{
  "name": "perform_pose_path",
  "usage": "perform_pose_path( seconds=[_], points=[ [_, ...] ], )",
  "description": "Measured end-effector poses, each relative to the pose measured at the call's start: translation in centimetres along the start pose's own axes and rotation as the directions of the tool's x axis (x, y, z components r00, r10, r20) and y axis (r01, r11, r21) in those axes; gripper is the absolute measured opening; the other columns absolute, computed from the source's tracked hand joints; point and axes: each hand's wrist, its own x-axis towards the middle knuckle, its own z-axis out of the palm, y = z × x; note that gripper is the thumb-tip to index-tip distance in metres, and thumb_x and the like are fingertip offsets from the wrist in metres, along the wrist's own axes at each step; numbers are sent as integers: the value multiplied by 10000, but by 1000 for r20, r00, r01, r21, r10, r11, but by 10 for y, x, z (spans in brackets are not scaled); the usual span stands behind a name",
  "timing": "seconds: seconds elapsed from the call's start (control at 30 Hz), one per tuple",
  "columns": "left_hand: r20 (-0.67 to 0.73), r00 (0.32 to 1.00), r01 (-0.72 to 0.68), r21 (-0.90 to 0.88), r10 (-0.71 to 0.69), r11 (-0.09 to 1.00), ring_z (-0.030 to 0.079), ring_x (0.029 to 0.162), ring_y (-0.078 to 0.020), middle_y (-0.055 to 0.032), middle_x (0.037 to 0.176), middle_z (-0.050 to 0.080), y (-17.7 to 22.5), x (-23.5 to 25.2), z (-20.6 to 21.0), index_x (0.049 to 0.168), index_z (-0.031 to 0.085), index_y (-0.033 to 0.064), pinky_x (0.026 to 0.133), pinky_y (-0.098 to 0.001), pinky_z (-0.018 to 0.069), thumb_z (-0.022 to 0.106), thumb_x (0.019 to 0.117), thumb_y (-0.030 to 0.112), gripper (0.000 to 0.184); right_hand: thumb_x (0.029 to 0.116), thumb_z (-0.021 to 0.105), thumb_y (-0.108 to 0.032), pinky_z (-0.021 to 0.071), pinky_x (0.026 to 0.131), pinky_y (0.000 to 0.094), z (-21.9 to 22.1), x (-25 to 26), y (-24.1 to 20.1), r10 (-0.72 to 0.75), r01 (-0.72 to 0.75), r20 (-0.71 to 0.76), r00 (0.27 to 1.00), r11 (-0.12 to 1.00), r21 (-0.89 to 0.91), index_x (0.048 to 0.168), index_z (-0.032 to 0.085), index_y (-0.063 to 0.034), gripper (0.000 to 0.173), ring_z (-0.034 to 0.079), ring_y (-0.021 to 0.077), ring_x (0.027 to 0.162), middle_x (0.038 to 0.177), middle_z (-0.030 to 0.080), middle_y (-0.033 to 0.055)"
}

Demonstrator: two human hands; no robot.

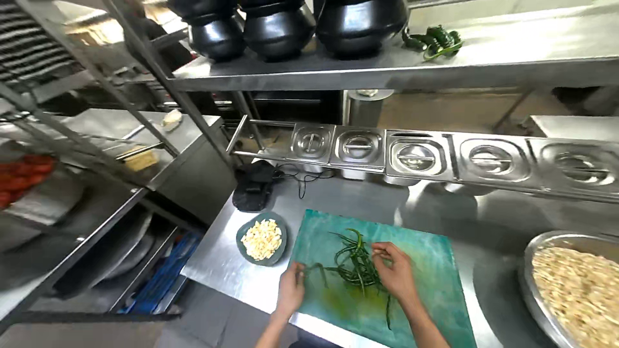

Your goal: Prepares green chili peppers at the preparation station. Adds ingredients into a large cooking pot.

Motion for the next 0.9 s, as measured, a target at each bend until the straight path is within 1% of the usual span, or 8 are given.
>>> perform_pose_path(
  seconds=[0.07, 0.17, 0.27, 0.43, 0.6, 0.67, 0.77, 0.9],
  points=[
    [-59, 998, 18, -62, -21, 998, 688, 969, -260, -185, 1043, 701, 0, -7, 2, 1167, 661, -57, 917, -422, 558, 512, 1009, 80, 257, 925, 630, -99, 604, 849, 422, 14, -8, -20, -52, 61, 201, 978, 997, -37, 1101, 748, 18, 242, 717, 262, 942, 1105, 723, 167],
    [-61, 998, 15, -162, -25, 987, 692, 943, -209, -151, 1039, 709, 11, -10, 2, 1155, 674, -39, 879, -379, 572, 550, 1001, 98, 240, 982, 605, -143, 443, 1125, 486, 38, -11, -53, -20, 150, 562, 827, 971, -187, 1272, 715, -45, 325, 606, 320, 1277, 1315, 682, 155],
    [-60, 995, -86, -169, 76, 982, 714, 926, -191, -141, 1030, 731, 17, -7, 2, 1140, 694, -40, 877, -364, 589, 568, 999, 96, 234, 992, 609, -112, 383, 1137, 543, 69, -6, -62, -18, 286, 718, 696, 924, -254, 1343, 676, -87, 358, 545, 356, 1320, 1363, 650, 141],
    [-104, 987, -151, -305, 125, 940, 707, 811, -140, -109, 972, 731, 15, 10, -7, 1181, 687, -36, 787, -310, 603, 597, 984, 88, 250, 1052, 519, -136, 514, 1027, 493, 85, 11, -49, -111, 288, 596, 796, 934, -211, 1189, 728, 6, 287, 694, 347, 1105, 1138, 727, 197],
    [-203, 966, -222, -326, 161, 919, 588, 1282, -283, -230, 1422, 553, 11, 22, -20, 1321, 605, -49, 992, -397, 559, 601, 957, 95, 391, 1006, 577, -124, 575, 876, 389, 88, 19, -45, -78, 128, 350, 934, 984, -123, 1196, 746, 2, 284, 702, 251, 903, 1020, 728, 167],
    [-336, 878, -413, -176, 340, 894, 633, 1180, -337, -275, 1288, 609, 13, 20, -19, 1187, 657, -89, 953, -426, 569, 598, 931, 92, 318, 1012, 604, -128, 587, 875, 327, 85, 19, -57, 98, -89, 305, 947, 995, -44, 1208, 721, 18, 271, 710, 182, 918, 1066, 730, 146],
    [-221, 760, -621, 30, 611, 783, 643, 1198, -364, -184, 1232, 694, 15, 23, -17, 1173, 725, 8, 1039, -528, 510, 685, 941, 245, 334, 972, 656, -26, 618, 783, 283, 93, 9, -76, 355, -403, 206, 912, 869, 287, 1160, 663, 52, 203, 717, 129, 815, 987, 725, 100],
    [-159, 718, -682, 37, 678, 731, 697, 1090, -309, -112, 1072, 750, 3, 27, -8, 1123, 749, 45, 1004, -483, 537, 625, 978, 219, 258, 969, 599, 73, 635, 777, 314, 102, -16, -86, 471, -495, 192, 861, 690, 528, 1259, 581, 55, 291, 714, 154, 796, 952, 688, 84]
  ],
)
